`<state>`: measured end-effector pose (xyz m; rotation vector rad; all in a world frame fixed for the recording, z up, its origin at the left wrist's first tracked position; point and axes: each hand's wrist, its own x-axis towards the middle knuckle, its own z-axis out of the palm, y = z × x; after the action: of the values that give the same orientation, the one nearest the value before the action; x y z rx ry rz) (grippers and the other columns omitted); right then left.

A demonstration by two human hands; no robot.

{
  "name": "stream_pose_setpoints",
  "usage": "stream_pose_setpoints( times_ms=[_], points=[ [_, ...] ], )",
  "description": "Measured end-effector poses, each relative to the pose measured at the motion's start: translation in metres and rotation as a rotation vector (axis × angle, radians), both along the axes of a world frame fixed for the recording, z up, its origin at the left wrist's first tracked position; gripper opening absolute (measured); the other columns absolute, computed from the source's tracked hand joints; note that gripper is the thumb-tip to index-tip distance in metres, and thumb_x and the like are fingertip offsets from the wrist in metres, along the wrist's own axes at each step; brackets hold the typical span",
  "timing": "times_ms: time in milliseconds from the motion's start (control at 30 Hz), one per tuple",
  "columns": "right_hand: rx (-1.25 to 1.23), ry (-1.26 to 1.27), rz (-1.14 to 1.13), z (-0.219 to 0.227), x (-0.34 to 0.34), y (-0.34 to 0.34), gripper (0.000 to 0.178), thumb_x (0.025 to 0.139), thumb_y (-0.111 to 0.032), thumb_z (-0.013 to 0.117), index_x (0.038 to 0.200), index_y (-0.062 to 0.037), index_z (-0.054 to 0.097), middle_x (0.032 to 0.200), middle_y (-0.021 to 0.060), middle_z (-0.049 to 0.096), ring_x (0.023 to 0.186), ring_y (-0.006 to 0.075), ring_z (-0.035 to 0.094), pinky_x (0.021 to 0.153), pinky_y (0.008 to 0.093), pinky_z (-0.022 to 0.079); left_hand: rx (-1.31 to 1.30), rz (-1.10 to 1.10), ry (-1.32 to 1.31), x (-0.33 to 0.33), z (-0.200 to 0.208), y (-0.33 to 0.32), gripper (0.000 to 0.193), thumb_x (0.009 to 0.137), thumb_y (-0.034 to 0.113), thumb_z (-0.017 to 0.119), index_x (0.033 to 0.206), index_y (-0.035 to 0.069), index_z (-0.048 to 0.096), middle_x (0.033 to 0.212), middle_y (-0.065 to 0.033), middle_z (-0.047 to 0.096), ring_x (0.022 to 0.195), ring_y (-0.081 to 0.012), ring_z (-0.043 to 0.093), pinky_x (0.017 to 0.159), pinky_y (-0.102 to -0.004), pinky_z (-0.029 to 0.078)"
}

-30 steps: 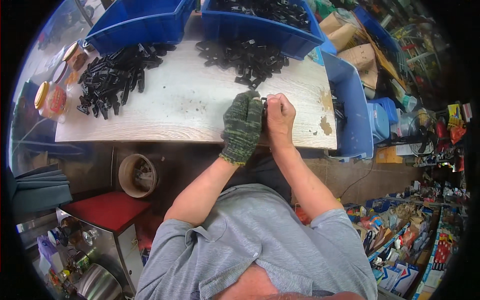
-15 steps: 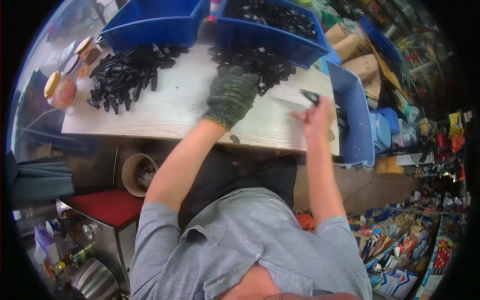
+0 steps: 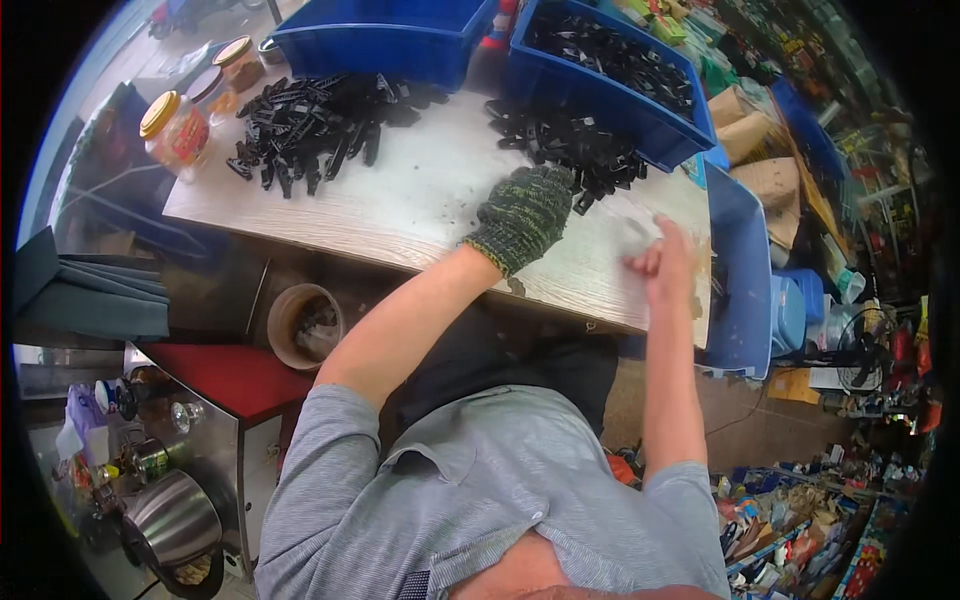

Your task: Sorting small black industrial components from a pile into organized blue bins on a workbench.

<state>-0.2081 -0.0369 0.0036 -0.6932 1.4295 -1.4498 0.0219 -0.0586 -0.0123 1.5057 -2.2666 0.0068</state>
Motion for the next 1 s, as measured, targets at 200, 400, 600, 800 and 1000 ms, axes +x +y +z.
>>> stream_pose_setpoints(
  times_ms=[200, 400, 600, 800, 1000],
  points=[
    [0.039, 0.219, 0.335, 0.003, 0.053, -0.004, 0.029, 0.088, -0.026, 0.071, 0.105, -0.0029, 0.067, 0.053, -0.0002, 0.05, 0.039, 0.0102, 0.044, 0.038, 0.0259, 0.038, -0.034, -0.051, 0.316, -0.003, -0.014, 0.004, 0.031, 0.086, 0.021, 0.062, 0.112, 0.005, 0.062, 0.099, -0.014, 0.068, 0.087, -0.0295, 0.067, 0.076, -0.0417, 0.053],
    [0.024, 0.254, 0.458, 0.007, 0.063, -0.001, 0.028, 0.089, -0.027, 0.07, 0.104, -0.0028, 0.07, 0.058, -0.0006, 0.055, 0.039, 0.0077, 0.044, 0.037, 0.0233, 0.034, 0.024, -0.136, 0.493, -0.004, -0.023, 0.005, 0.032, 0.091, 0.024, 0.059, 0.116, 0.005, 0.061, 0.105, -0.0171, 0.067, 0.09, -0.0333, 0.066, 0.078, -0.043, 0.052],
    [-0.004, 0.224, 0.545, 0.002, 0.068, 0.001, 0.026, 0.093, -0.029, 0.066, 0.1, -0.0034, 0.068, 0.058, -0.0019, 0.052, 0.04, 0.0066, 0.042, 0.038, 0.0232, 0.034, 0.061, -0.161, 0.913, 0.003, -0.015, 0.005, 0.029, 0.095, 0.024, 0.054, 0.117, 0.007, 0.061, 0.11, -0.019, 0.066, 0.096, -0.0378, 0.064, 0.082, -0.0443, 0.051],
    [-0.038, 0.218, 0.487, 0.003, 0.089, 0.012, 0.026, 0.098, -0.03, 0.056, 0.084, -0.0083, 0.056, 0.051, -0.0037, 0.036, 0.039, 0.0087, 0.035, 0.037, 0.0262, 0.036, 0.147, -0.03, 0.575, 0.035, 0.007, 0.023, 0.028, 0.092, 0.013, 0.057, 0.118, 0.005, 0.063, 0.119, -0.017, 0.063, 0.111, -0.0318, 0.059, 0.097, -0.0417, 0.047],
    [-0.035, 0.098, 0.407, 0.002, 0.092, 0.017, 0.028, 0.1, -0.031, 0.048, 0.082, -0.0086, 0.051, 0.051, -0.0013, 0.033, 0.04, 0.011, 0.034, 0.038, 0.0303, 0.04, -0.326, 0.436, -0.146, 0.165, 0.009, 0.009, 0.046, 0.081, 0.014, 0.061, 0.127, 0.013, 0.06, 0.131, -0.0092, 0.059, 0.124, -0.0299, 0.052, 0.109, -0.0438, 0.036]
  ],
)
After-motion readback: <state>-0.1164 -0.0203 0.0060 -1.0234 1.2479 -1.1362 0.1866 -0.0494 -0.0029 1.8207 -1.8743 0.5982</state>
